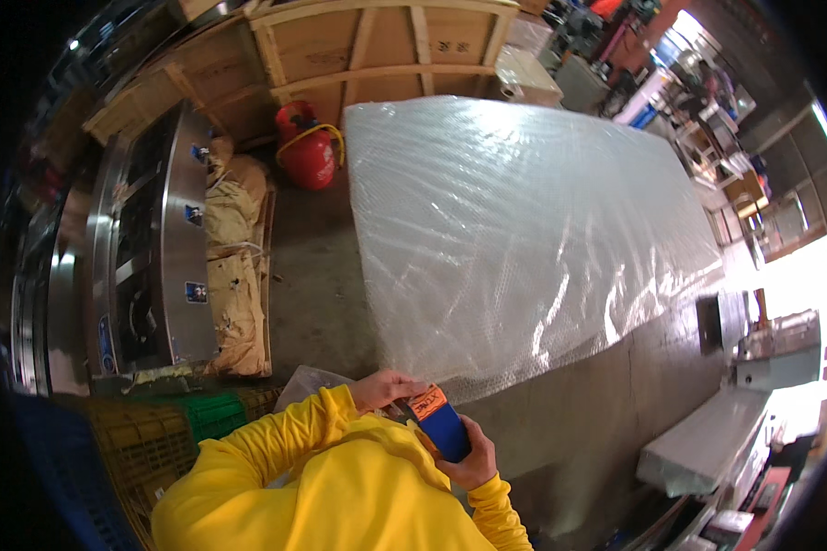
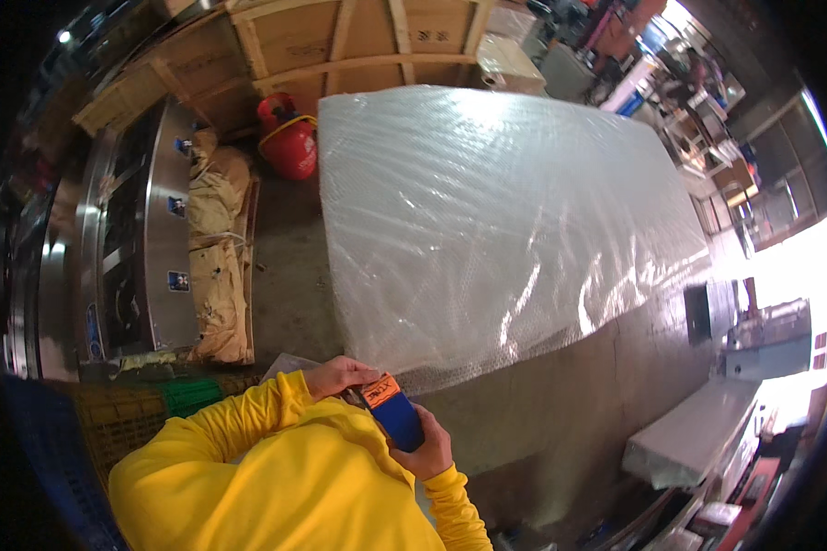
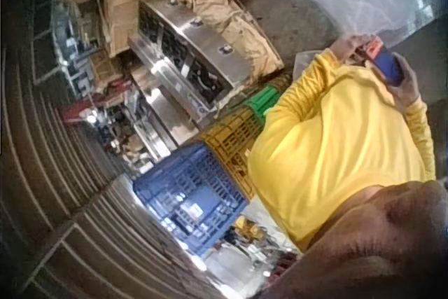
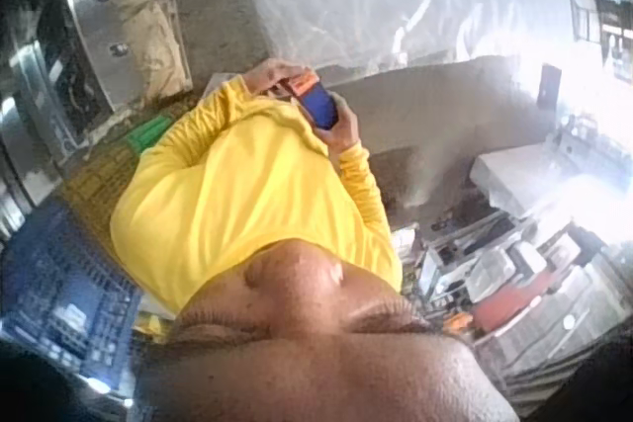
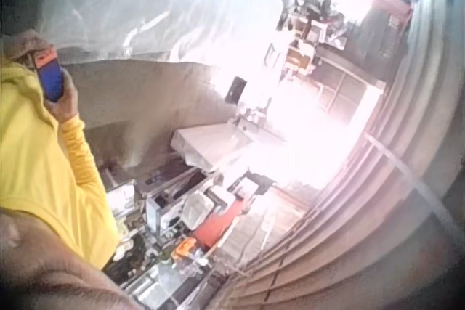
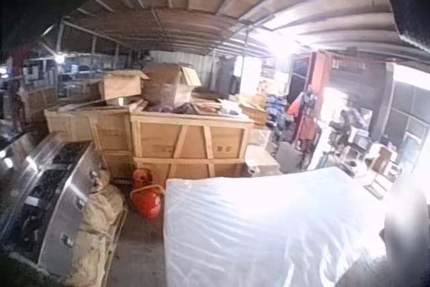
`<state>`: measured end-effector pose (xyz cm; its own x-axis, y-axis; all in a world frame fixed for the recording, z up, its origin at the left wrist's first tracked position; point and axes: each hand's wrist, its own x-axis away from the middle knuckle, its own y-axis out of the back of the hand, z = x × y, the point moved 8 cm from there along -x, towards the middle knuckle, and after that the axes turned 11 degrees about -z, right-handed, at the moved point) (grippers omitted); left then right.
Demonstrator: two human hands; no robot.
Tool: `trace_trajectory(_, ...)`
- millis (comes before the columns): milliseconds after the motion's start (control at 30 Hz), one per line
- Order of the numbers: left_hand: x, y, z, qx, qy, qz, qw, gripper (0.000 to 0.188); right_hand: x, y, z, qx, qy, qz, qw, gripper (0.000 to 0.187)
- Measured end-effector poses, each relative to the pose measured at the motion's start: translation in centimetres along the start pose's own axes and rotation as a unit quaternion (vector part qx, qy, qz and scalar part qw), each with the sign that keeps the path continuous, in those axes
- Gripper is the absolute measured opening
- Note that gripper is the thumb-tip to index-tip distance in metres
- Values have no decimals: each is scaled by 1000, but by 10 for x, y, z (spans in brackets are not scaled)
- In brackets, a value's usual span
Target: The person wraps a large rectangular item with bubble wrap and secures it with packing tape. They rotate the item to cover all sides, apply tape along the edges, and write dimensions on the wrapped surface with a marker.
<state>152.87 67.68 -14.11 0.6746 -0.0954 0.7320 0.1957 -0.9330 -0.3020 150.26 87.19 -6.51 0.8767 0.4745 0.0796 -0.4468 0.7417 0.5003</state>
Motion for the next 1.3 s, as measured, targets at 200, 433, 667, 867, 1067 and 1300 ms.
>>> trace_trajectory(200,0,15,37,88,73,54,992,23,35,-22,7,13,46,-89,995,76)
trace_trajectory(433,-17,36,-1,-192,-222,-100,951,19,56,-45,22,100,65,-121,986,82)
trace_trajectory(667,-51,69,-57,-474,-471,-333,665,20,58,-61,-30,232,-90,-42,968,80)
trace_trajectory(867,-58,84,-35,-493,-523,-307,624,68,42,-79,-53,215,-124,-4,969,80)
trace_trajectory(1067,-48,57,22,-602,-591,-75,531,81,49,-52,-21,194,-102,-14,976,78)
trace_trajectory(1300,-76,44,49,-466,-624,-296,553,55,57,-66,-43,241,-118,-17,963,79)
